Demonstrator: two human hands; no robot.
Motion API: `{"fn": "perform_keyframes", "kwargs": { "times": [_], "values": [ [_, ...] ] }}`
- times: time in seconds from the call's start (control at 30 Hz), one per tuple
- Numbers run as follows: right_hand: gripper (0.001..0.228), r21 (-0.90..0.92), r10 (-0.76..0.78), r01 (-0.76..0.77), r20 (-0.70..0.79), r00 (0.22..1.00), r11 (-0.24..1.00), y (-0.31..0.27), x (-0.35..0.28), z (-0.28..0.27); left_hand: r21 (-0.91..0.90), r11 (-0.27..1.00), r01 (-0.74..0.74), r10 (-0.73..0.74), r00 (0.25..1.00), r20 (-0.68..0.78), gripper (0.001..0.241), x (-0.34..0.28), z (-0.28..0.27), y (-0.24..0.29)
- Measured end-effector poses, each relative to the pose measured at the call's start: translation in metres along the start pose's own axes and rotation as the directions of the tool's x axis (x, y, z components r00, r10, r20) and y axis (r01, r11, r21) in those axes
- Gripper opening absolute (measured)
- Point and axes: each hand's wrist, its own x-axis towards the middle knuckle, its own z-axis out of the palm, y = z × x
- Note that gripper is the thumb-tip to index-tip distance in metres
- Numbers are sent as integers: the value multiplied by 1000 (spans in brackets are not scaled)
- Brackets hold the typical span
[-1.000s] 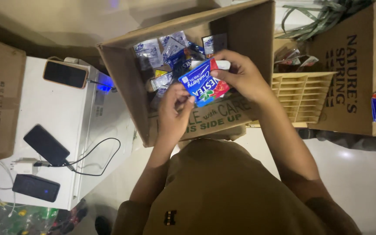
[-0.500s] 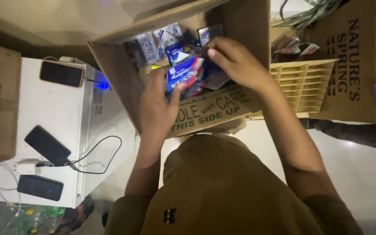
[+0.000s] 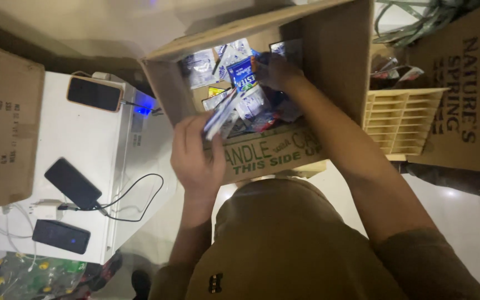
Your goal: Sorting and organizing flavored tea packets from a cardboard shipping box into a display rack.
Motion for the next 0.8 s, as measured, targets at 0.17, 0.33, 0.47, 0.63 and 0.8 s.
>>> {"fn": "perform_keyframes", "kwargs": {
  "times": [0.17, 0.33, 0.47, 0.63, 0.8],
  "values": [
    [52, -48, -129, 133, 70, 989, 990, -53, -20, -27, 42, 998, -49, 54, 989, -140, 33, -12, -3, -29],
    [42, -217, -534, 494, -205, 820, 842, -86, -47, -50, 31, 998, -55, 60, 981, -187, 34, -10, 5, -40],
    [47, -619, -846, 625, -127, 517, 475, -94, -53, -55, 83, 995, -63, 74, 988, -136, 37, -4, 6, -38],
    [24, -453, -748, 707, 122, 653, 543, -90, -56, -79, 164, 986, -19, 19, 1000, 1, 34, 11, 2, -21],
    [53, -91, -126, 122, -41, 991, 988, -107, -172, -201, 208, 975, -73, -3, 938, 346, 40, 19, 11, -15]
  ]
}}
